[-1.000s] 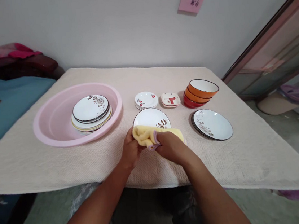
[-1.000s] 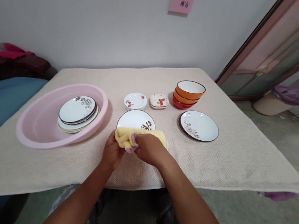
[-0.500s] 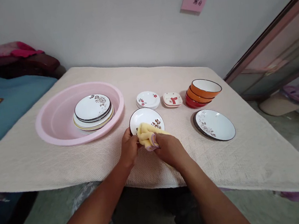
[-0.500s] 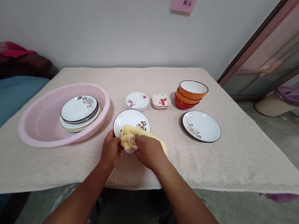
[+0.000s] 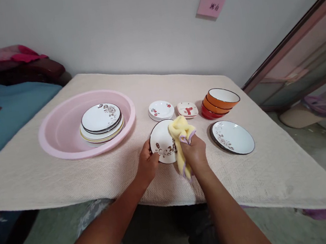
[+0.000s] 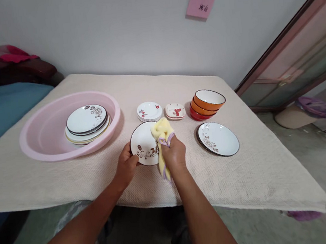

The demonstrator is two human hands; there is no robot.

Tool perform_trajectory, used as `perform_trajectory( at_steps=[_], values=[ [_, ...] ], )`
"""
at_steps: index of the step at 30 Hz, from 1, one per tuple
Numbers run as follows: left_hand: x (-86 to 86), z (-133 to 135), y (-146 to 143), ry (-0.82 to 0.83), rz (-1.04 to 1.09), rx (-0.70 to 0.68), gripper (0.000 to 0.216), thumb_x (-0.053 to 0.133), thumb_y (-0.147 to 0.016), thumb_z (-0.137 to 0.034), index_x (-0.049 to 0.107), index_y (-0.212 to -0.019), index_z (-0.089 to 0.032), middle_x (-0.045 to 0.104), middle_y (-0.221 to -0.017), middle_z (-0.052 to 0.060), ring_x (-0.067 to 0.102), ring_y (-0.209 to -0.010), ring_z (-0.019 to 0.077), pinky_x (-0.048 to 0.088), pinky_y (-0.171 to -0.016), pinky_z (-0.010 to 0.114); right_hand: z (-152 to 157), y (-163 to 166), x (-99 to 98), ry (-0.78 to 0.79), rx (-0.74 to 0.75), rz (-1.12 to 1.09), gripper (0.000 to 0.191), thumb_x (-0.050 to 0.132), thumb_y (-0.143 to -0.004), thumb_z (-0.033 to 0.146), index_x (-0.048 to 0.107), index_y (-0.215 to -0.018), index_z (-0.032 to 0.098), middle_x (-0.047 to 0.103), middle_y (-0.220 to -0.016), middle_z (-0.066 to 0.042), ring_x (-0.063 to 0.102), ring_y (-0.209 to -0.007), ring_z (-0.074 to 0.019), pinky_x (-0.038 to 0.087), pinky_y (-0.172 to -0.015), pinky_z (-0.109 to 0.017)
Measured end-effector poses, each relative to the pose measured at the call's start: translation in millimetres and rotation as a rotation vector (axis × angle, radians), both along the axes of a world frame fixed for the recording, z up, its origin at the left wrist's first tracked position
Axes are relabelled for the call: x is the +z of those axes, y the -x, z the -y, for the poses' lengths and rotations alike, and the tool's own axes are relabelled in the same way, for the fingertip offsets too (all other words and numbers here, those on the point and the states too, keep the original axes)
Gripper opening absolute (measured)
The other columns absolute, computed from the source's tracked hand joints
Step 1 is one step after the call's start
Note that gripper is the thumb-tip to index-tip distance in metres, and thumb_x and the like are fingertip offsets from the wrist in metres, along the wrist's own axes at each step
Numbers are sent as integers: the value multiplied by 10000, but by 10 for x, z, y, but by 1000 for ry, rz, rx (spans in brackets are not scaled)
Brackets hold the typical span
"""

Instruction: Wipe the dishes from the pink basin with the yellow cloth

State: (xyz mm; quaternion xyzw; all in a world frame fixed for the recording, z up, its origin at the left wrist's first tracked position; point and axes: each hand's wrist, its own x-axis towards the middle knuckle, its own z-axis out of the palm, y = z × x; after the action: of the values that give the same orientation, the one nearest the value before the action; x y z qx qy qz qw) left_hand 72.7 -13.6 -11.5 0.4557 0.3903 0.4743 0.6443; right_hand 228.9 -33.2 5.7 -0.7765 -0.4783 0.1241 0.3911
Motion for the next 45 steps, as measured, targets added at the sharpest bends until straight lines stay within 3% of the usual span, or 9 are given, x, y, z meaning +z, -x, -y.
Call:
perform_trajectory(
  at_steps=[6, 11, 13, 22, 27, 31, 34, 38, 45],
  values=[
    [22, 18, 6, -67, -46, -44, 527, 483, -643, -68, 576, -1141, -211, 648, -921, 17, 573, -752, 144, 479, -697, 272, -11, 199, -4, -149, 220, -104, 366, 494, -830, 371, 596, -1130, 188, 677, -1033, -68, 622, -915, -216, 469, -810, -318],
    [2, 34, -1, -60, -91, -32, 326, 610, -654, -133, 635, -978, -168, 650, -854, 42, 581, -767, 181, 478, -671, 290, 60, 377, 85, -186, 505, 36, 471, 524, -769, 220, 525, -1240, 230, 614, -1178, -56, 565, -1072, -224, 431, -917, -342],
    [-2, 36, -6, -42, -94, -12, 308, 630, -644, -144, 641, -951, -163, 655, -845, 49, 590, -790, 197, 483, -679, 301, 73, 396, 118, -132, 535, 121, 491, 511, -765, 210, 514, -1256, 228, 612, -1159, -66, 567, -1057, -232, 436, -900, -341],
    [12, -22, 76, -43, -85, 65, 463, 496, -653, -114, 606, -1094, -202, 653, -939, 31, 584, -792, 162, 482, -650, 249, -38, 109, 73, 7, 164, 309, 476, 493, -789, 220, 512, -1264, 249, 624, -1062, -64, 585, -932, -209, 436, -789, -288],
    [53, -152, 143, 32, -11, 184, 468, 516, -631, -125, 591, -1088, -195, 644, -987, 40, 589, -823, 179, 488, -633, 253, -33, -166, -20, 75, 25, 208, 319, 520, -777, 344, 645, -995, 147, 664, -858, -93, 596, -760, -217, 448, -690, -309],
    [141, -214, 168, 91, 72, 229, 485, 532, -619, -139, 569, -1100, -196, 638, -955, 39, 590, -771, 173, 493, -591, 253, -19, -307, 3, -107, -81, -113, 417, 490, -794, 412, 635, -1061, 127, 686, -941, -106, 625, -829, -234, 481, -729, -334],
    [130, -201, 152, 52, 36, 229, 456, 550, -633, -163, 577, -1087, -203, 637, -959, 36, 591, -770, 170, 485, -570, 238, 3, -308, 52, -275, -185, -151, 422, 480, -794, 370, 614, -1105, 118, 668, -1037, -126, 609, -963, -253, 473, -825, -370],
    [39, -131, 100, 58, -19, 164, 419, 555, -669, -183, 573, -1088, -201, 634, -958, 33, 590, -754, 166, 487, -563, 244, 26, -204, 45, -286, -110, -40, 327, 511, -776, 361, 653, -964, 134, 686, -917, -102, 614, -890, -235, 474, -828, -364],
    [18, 36, -4, -126, -60, 16, 455, 539, -735, -155, 554, -1188, -190, 645, -1038, 55, 594, -910, 178, 482, -800, 297, -52, -3, -31, -121, -4, -118, 397, 505, -798, 420, 636, -1043, 137, 686, -958, -106, 622, -853, -235, 480, -783, -351]
  ],
)
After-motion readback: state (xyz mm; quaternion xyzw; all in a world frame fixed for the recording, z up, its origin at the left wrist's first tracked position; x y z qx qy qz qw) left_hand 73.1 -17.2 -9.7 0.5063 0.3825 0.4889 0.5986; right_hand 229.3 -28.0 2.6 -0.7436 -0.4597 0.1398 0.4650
